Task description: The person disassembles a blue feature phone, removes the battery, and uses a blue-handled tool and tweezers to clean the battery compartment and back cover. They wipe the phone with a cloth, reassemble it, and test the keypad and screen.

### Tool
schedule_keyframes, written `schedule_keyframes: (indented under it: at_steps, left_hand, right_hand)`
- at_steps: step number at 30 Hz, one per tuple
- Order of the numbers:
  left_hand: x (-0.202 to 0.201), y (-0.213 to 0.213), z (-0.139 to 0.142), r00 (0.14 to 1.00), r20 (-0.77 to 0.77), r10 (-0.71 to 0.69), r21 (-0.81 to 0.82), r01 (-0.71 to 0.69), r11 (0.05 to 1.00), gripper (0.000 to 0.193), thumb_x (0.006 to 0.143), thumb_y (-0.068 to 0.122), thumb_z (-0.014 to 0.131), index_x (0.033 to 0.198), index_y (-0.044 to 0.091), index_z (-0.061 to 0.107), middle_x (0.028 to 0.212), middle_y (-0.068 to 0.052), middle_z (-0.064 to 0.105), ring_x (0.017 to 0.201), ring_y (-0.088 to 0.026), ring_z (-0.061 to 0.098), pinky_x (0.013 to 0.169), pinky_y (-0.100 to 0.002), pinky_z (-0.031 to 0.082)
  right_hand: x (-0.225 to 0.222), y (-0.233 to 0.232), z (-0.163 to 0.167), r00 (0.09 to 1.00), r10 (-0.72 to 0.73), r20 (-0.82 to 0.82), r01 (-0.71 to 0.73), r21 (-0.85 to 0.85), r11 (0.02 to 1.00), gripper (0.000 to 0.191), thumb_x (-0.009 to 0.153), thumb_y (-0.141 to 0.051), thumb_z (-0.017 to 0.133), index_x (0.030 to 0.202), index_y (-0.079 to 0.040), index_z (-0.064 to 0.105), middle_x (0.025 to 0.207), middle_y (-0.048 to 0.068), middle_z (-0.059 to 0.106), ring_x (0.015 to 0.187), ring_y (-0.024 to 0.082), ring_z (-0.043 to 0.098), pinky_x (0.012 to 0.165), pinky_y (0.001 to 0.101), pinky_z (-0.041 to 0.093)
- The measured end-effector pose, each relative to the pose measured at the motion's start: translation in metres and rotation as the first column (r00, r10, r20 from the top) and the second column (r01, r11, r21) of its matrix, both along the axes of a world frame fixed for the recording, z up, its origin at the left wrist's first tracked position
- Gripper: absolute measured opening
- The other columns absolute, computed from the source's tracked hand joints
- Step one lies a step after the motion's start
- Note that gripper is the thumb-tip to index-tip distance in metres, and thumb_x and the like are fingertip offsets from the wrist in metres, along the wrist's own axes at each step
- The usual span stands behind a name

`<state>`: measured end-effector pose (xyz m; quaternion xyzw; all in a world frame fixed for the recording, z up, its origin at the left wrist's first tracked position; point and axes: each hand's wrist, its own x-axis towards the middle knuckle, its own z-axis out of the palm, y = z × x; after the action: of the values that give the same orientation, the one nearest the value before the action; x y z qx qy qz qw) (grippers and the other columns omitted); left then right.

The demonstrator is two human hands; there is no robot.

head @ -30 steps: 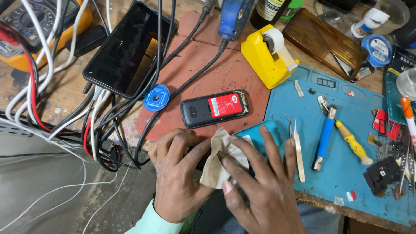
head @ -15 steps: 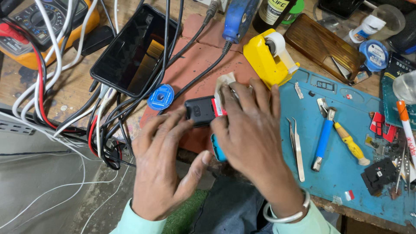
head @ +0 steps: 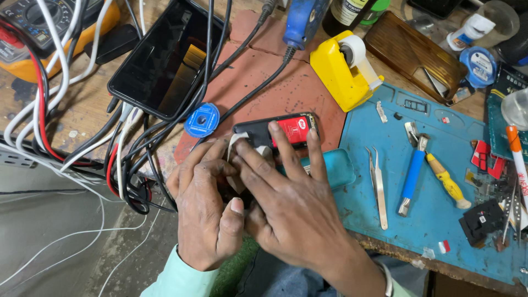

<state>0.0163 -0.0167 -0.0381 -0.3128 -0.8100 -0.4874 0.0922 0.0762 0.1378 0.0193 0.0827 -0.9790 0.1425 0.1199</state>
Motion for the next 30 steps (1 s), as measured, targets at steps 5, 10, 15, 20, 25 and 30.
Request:
schedule_keyframes:
  at_steps: [5,10,15,20,25,30]
  left_hand:
    - [0.001,0.004,0.005,1.0,-0.007,0.027,-0.024,-0.027,0.999,0.047,0.099,0.037,0.049,0.127,0.001,0.054,0.152,-0.014,0.058,0.143,-0.033,0.05,0.118,-0.046,0.027]
    - [0.002,0.013,0.015,0.994,-0.034,0.104,-0.128,-0.108,0.986,0.048,0.098,0.026,0.062,0.137,0.0,0.053,0.152,-0.011,0.055,0.139,-0.031,0.05,0.113,-0.046,0.027]
    - [0.002,0.022,0.021,0.976,-0.184,0.12,-0.297,-0.172,0.939,0.05,0.098,0.024,0.064,0.145,0.006,0.058,0.154,-0.009,0.053,0.13,-0.027,0.052,0.106,-0.043,0.028]
    - [-0.001,0.024,0.021,0.97,-0.203,0.136,-0.267,-0.188,0.945,0.042,0.097,0.027,0.069,0.137,0.012,0.065,0.15,-0.007,0.059,0.127,-0.026,0.056,0.103,-0.04,0.031]
    - [-0.003,0.021,0.021,0.979,-0.157,0.131,-0.198,-0.161,0.967,0.046,0.091,0.027,0.076,0.133,0.014,0.063,0.14,-0.002,0.066,0.13,-0.026,0.056,0.105,-0.042,0.033]
    - [-0.002,0.018,0.021,0.993,-0.067,0.094,-0.123,-0.102,0.987,0.076,0.086,0.028,0.078,0.148,-0.002,0.046,0.135,-0.006,0.066,0.125,-0.026,0.056,0.101,-0.044,0.032]
  right_hand:
    - [0.011,0.027,0.008,0.957,-0.173,-0.231,0.136,-0.168,0.976,0.026,0.094,-0.007,0.071,0.119,-0.003,0.07,0.127,0.009,0.07,0.126,0.029,0.066,0.123,0.0495,0.046]
    - [0.038,0.069,0.038,0.786,-0.588,-0.189,0.599,-0.004,0.801,0.034,0.093,-0.004,0.064,0.126,0.004,0.064,0.135,0.024,0.061,0.125,0.042,0.056,0.108,0.0515,0.043]
    - [0.053,0.078,0.033,0.994,-0.107,0.019,0.106,0.045,0.993,0.038,0.09,-0.017,0.068,0.126,-0.004,0.068,0.142,0.012,0.061,0.139,0.033,0.047,0.115,0.057,0.03]
    - [0.052,0.088,0.026,0.993,-0.106,0.042,0.108,-0.062,0.992,0.032,0.094,-0.016,0.065,0.125,-0.014,0.068,0.133,0.003,0.067,0.135,0.026,0.057,0.118,0.0497,0.039]
    - [0.025,0.093,0.027,0.961,-0.126,0.246,0.224,-0.423,0.878,0.046,0.097,-0.014,0.064,0.143,-0.014,0.06,0.13,0.008,0.069,0.111,0.022,0.068,0.093,0.0389,0.053]
    - [-0.006,0.093,0.021,0.994,0.099,-0.036,-0.101,-0.043,0.994,0.036,0.091,-0.008,0.067,0.126,-0.011,0.073,0.123,0.018,0.064,0.116,0.035,0.057,0.096,0.045,0.045]
